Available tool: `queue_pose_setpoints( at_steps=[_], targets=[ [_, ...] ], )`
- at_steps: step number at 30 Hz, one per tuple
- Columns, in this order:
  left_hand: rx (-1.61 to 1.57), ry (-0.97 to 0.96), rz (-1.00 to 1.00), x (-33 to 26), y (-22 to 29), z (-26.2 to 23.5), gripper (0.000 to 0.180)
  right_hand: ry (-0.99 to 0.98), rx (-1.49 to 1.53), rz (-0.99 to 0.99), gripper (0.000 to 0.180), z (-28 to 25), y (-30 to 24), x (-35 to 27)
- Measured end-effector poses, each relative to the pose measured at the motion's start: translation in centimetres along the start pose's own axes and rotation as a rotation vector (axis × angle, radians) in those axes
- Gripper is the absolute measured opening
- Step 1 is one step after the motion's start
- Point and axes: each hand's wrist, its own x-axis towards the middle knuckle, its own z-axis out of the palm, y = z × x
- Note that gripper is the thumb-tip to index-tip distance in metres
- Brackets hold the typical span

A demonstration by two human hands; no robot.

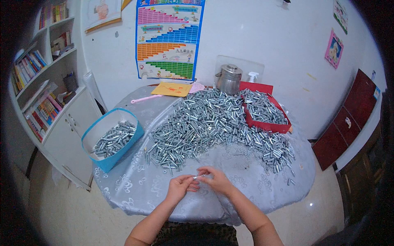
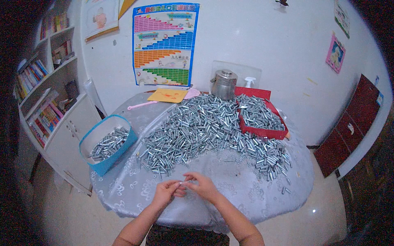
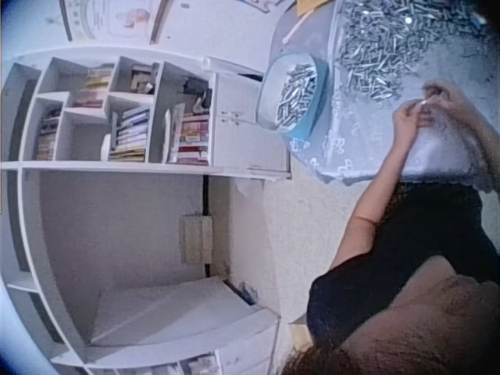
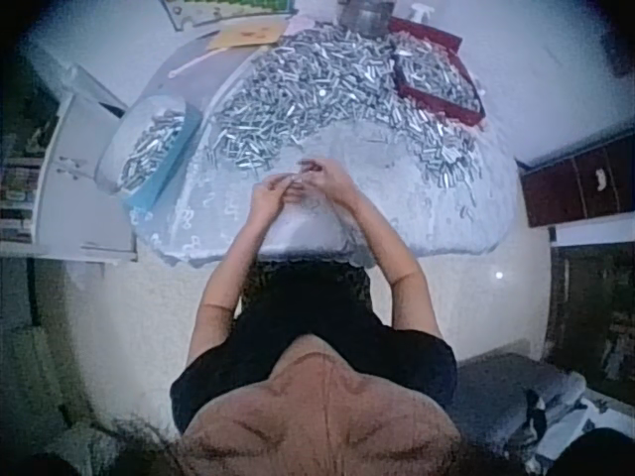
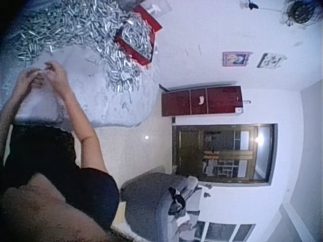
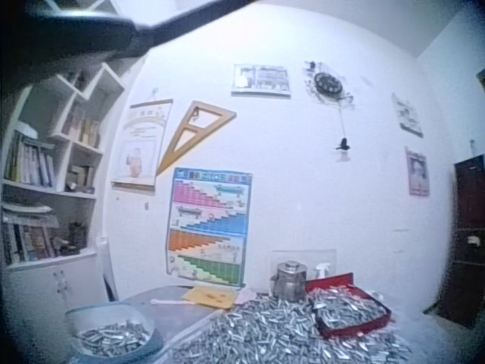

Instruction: The person sits at a table covered with a large pile of small, silver metal components. They repeatedly pick up two separate pieces, connect them by hand, and place the assembled unit into a blue plastic bin on the left. The process is continuous and repetitive throughout the clip.

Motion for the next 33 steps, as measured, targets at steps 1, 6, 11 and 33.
queue_pose_setpoints(
  at_steps=[1, 6, 11, 33],
  targets=[
    [-0.023, 0.051, 0.02, 0.5, -0.4, -0.5, 0.024, 0.031, -0.142, -0.044, 0.02, -0.4, 0.2, 0.7],
    [-0.086, 0.135, 0.083, 0.7, -1.3, -1.4, 0.022, 0.132, -0.689, -0.252, 0.02, -1.8, 3.6, 4.6],
    [-0.1, 0.115, 0.116, 0.9, -1.6, -1.4, 0.022, 0.11, -0.834, -0.381, 0.024, -1.3, 4.6, 6.1],
    [-0.084, 0.138, 0.091, 0.9, -1.1, -1.0, 0.023, 0.025, -0.581, 0.062, 0.02, -3.1, 5.6, 5.0]
  ],
)
